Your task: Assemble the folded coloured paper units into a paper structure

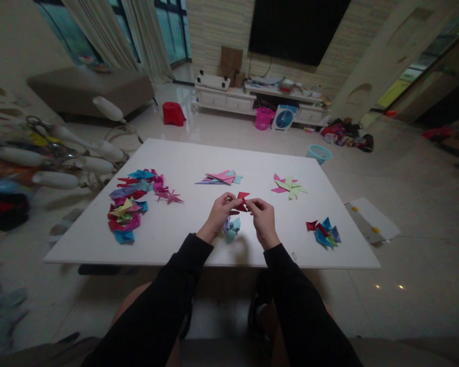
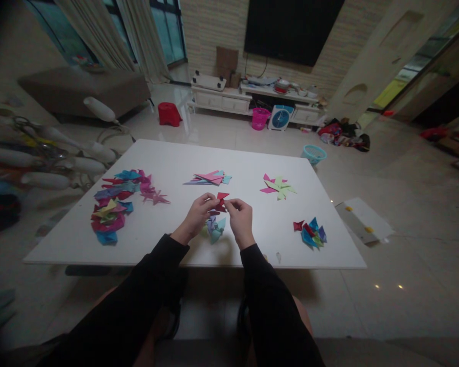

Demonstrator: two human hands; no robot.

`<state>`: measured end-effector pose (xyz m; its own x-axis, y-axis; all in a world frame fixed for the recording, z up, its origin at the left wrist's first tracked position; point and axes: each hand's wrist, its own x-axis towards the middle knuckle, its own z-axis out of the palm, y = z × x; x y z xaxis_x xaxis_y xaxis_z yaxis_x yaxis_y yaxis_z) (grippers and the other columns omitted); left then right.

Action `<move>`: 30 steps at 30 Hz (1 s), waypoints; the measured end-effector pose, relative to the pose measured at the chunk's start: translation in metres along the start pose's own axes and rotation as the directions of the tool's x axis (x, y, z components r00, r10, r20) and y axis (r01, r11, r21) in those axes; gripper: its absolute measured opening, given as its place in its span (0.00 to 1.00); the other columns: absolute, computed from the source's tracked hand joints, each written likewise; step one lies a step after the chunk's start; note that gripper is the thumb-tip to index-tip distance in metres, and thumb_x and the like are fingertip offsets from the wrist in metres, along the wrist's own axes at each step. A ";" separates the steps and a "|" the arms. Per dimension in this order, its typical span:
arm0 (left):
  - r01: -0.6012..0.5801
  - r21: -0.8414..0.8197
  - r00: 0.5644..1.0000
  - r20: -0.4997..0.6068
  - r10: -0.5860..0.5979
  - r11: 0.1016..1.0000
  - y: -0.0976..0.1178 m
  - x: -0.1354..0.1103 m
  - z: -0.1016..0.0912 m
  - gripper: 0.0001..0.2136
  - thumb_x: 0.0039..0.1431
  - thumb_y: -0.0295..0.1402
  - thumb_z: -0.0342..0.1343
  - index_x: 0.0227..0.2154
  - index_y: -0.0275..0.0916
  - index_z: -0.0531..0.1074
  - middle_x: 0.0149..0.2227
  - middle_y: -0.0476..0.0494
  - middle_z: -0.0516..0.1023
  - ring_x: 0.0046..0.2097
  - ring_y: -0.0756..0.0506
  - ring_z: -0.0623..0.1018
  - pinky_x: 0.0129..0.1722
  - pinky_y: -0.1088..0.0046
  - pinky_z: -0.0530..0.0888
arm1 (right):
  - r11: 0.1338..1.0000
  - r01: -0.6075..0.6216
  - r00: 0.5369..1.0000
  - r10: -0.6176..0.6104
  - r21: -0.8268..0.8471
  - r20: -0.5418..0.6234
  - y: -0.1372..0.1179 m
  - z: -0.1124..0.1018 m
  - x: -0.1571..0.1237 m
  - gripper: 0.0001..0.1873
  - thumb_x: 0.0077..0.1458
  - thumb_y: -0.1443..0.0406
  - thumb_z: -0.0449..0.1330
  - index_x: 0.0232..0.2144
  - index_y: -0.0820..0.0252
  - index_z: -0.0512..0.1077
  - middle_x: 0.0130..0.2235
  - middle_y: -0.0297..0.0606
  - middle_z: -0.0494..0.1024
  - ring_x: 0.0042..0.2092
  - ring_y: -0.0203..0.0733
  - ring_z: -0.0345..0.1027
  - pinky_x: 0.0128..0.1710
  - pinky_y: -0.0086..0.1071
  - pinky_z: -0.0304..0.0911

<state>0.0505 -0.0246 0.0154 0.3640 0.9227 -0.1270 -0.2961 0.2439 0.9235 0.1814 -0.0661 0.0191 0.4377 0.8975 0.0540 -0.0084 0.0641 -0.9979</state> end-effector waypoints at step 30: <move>-0.079 -0.051 0.995 -0.065 0.075 0.996 0.000 0.001 0.000 0.19 0.43 0.38 0.71 0.31 0.38 0.67 0.33 0.49 0.78 0.35 0.49 0.79 0.39 0.71 0.73 | 0.984 0.130 0.990 -0.136 -0.126 -0.045 0.013 -0.001 0.002 0.14 0.53 0.54 0.65 0.30 0.58 0.77 0.35 0.38 0.77 0.36 0.41 0.68 0.34 0.33 0.62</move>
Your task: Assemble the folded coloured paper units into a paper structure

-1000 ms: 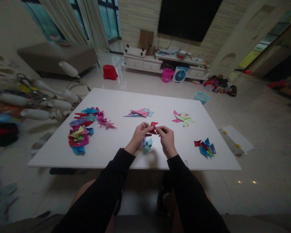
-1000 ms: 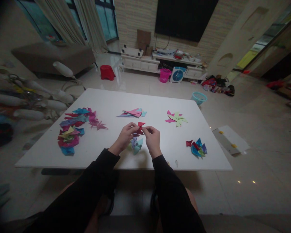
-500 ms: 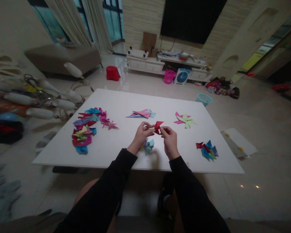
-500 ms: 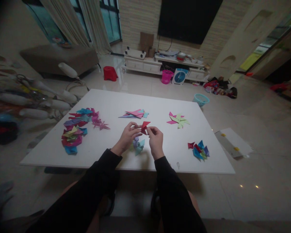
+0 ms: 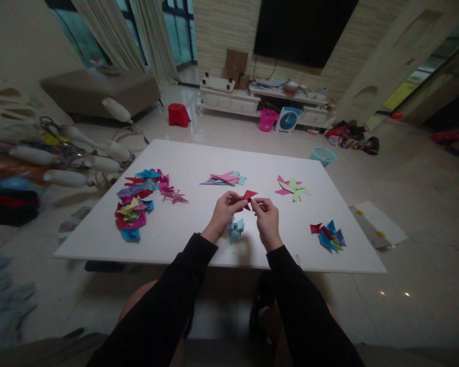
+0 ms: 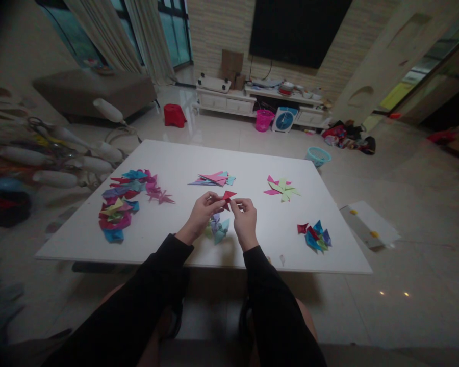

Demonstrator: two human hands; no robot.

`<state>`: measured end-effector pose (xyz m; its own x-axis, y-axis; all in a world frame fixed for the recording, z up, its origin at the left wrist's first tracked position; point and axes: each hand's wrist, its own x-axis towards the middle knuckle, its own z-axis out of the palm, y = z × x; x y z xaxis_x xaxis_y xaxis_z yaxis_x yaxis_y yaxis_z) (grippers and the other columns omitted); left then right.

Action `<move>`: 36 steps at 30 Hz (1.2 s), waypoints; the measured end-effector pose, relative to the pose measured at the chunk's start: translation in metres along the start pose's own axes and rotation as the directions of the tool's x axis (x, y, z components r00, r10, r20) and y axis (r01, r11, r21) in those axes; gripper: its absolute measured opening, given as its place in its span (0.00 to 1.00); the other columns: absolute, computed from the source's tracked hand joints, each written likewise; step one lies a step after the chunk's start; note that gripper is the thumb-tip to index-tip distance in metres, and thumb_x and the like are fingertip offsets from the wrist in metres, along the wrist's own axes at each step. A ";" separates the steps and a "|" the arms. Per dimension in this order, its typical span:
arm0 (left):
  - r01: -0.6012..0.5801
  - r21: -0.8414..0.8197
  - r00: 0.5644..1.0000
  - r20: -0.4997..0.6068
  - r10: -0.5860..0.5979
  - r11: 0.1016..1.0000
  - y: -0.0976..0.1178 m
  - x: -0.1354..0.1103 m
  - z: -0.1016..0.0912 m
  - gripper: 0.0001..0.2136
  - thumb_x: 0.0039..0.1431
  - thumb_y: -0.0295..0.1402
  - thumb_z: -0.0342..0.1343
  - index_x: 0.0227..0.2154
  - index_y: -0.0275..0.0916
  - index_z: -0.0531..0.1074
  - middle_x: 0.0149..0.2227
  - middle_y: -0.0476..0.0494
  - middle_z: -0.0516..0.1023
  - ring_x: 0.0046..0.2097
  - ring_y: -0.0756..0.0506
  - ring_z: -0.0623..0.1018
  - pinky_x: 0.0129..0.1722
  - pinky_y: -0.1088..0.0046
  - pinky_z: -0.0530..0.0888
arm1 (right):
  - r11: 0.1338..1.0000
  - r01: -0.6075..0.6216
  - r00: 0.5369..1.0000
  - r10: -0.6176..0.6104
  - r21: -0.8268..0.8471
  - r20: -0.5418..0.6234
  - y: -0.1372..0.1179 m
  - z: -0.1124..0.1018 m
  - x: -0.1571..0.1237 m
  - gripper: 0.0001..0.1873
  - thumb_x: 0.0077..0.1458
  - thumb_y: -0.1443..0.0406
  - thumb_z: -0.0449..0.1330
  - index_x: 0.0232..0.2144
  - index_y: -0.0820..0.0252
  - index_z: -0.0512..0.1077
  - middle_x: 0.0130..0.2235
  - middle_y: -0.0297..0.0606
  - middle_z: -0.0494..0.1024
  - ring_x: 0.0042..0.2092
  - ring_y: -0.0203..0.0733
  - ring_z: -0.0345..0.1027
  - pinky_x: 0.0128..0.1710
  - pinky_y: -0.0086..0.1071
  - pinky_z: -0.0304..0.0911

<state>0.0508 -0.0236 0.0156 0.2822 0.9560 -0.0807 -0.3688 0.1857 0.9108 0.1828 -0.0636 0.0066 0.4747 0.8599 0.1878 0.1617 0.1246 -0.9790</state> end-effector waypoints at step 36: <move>0.008 -0.033 0.998 -0.064 -0.010 0.999 0.005 -0.009 -0.004 0.17 0.46 0.44 0.72 0.34 0.37 0.81 0.34 0.43 0.81 0.35 0.48 0.78 0.40 0.69 0.72 | 0.997 -0.049 0.999 0.048 0.060 0.018 -0.006 0.009 -0.010 0.12 0.50 0.55 0.67 0.28 0.58 0.77 0.30 0.36 0.77 0.34 0.40 0.67 0.34 0.33 0.61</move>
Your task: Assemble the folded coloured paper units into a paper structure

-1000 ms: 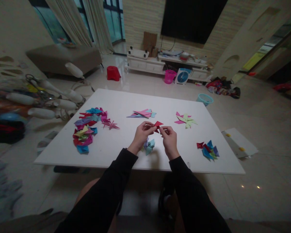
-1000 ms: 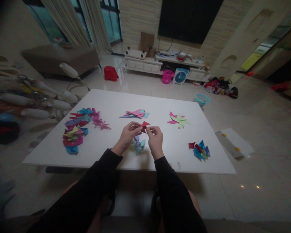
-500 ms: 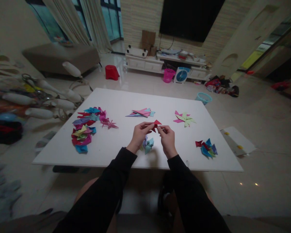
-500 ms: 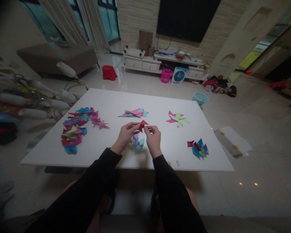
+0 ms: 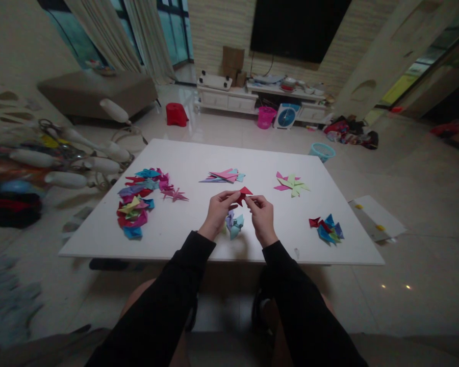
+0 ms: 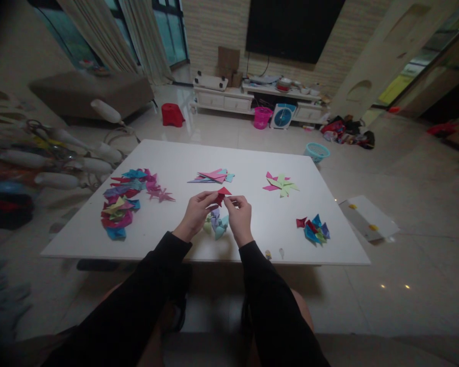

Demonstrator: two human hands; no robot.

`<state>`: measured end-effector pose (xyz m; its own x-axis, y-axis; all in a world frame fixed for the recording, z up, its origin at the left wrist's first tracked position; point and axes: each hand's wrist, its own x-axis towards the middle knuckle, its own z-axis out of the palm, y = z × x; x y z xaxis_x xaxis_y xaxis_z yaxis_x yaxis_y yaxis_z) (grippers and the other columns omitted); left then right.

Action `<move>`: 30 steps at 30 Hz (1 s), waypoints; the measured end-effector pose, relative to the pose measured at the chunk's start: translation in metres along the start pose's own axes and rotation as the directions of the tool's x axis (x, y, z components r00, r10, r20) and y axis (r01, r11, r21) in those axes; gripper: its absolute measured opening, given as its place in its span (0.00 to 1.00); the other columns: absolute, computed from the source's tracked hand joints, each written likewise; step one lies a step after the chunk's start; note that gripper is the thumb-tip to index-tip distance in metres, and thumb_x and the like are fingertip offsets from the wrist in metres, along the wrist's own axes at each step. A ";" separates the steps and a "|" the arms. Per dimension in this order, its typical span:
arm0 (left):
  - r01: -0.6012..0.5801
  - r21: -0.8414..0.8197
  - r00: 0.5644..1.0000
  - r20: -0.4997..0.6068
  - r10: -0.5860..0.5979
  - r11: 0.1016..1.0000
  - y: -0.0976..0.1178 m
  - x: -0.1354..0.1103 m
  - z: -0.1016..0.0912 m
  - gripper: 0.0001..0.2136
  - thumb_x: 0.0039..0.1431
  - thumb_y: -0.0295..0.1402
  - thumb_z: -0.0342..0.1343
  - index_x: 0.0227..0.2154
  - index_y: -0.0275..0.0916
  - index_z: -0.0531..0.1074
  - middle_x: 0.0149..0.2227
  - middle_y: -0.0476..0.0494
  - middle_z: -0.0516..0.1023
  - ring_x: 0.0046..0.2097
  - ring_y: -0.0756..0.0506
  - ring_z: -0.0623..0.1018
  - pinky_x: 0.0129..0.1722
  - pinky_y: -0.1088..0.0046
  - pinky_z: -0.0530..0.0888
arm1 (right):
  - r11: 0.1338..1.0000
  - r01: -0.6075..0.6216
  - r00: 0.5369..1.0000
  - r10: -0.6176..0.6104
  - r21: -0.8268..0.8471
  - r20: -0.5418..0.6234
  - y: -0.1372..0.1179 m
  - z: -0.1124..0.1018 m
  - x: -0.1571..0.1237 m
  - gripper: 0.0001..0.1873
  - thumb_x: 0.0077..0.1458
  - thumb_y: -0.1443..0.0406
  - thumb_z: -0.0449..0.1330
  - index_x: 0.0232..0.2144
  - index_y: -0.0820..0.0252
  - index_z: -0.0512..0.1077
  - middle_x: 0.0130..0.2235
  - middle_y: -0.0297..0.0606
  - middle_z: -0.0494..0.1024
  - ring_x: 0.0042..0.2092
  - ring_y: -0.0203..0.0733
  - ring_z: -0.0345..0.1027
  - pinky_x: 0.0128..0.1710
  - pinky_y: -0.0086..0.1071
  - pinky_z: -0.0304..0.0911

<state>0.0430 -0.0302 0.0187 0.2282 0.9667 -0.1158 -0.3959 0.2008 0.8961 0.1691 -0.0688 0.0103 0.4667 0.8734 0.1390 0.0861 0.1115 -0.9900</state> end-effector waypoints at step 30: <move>0.017 0.109 0.998 0.066 -0.025 0.994 -0.006 -0.008 0.015 0.19 0.40 0.43 0.74 0.34 0.38 0.80 0.34 0.42 0.83 0.39 0.43 0.81 0.39 0.69 0.74 | 0.993 0.072 0.993 -0.080 -0.089 -0.086 -0.009 -0.029 -0.009 0.07 0.51 0.60 0.65 0.26 0.57 0.78 0.32 0.35 0.77 0.35 0.39 0.69 0.39 0.35 0.65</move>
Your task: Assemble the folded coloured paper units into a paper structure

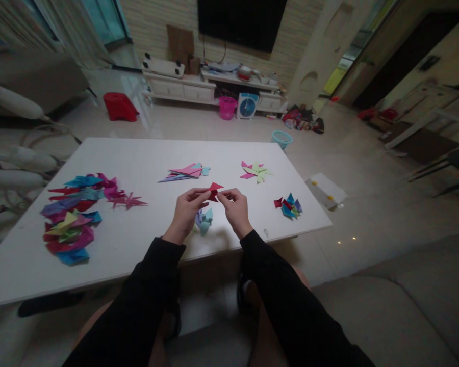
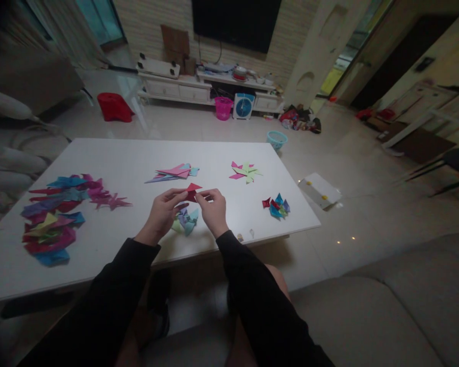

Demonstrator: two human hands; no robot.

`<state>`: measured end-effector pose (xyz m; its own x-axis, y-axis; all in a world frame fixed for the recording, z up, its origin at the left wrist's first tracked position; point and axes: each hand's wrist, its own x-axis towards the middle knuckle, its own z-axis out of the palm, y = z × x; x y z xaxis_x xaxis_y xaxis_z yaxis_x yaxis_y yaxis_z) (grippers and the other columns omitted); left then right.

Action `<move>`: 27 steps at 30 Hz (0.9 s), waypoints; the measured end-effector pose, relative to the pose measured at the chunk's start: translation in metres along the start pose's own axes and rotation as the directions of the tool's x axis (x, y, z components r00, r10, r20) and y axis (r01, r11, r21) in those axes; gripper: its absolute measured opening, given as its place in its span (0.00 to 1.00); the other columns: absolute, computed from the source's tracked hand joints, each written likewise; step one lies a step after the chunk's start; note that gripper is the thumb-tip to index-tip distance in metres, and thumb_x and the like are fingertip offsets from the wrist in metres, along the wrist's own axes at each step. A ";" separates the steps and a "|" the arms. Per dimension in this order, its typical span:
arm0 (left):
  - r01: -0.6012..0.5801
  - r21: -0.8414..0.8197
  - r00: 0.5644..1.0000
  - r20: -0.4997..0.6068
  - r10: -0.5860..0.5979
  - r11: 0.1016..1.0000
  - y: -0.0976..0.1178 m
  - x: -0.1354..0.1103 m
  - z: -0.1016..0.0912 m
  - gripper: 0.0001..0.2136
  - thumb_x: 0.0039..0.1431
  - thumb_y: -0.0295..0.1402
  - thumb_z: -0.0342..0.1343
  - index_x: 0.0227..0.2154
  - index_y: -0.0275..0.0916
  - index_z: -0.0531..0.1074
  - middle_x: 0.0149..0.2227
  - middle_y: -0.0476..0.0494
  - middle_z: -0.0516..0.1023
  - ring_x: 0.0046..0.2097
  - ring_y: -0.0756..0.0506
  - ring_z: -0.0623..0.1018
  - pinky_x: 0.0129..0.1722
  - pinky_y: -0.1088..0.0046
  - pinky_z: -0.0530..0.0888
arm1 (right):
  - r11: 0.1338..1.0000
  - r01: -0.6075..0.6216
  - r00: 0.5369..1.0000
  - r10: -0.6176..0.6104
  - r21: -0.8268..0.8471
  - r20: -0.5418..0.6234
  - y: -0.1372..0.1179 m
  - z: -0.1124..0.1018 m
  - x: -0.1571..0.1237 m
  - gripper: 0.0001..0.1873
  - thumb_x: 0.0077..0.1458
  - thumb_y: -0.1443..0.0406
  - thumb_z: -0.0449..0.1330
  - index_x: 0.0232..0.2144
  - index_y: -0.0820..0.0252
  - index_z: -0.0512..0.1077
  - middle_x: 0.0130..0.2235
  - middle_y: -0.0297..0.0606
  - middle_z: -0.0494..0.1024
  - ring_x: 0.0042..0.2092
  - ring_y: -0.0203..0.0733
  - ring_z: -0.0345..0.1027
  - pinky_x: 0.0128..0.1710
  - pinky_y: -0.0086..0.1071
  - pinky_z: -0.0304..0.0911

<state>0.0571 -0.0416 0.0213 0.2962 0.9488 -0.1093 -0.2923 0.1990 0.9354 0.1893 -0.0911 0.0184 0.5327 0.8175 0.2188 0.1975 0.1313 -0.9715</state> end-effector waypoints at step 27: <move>0.050 -0.024 0.998 -0.033 -0.051 0.998 0.009 0.010 -0.005 0.21 0.43 0.41 0.71 0.40 0.38 0.75 0.50 0.38 0.80 0.44 0.43 0.81 0.41 0.69 0.74 | 0.998 0.013 0.992 -0.021 -0.067 -0.128 0.014 -0.050 0.036 0.12 0.50 0.57 0.65 0.28 0.61 0.78 0.32 0.37 0.78 0.35 0.39 0.70 0.39 0.33 0.65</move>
<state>0.0531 -0.0286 0.0270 0.2808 0.9450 -0.1677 -0.2985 0.2520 0.9205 0.2521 -0.0876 0.0172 0.6296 0.7358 0.2492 0.2589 0.1038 -0.9603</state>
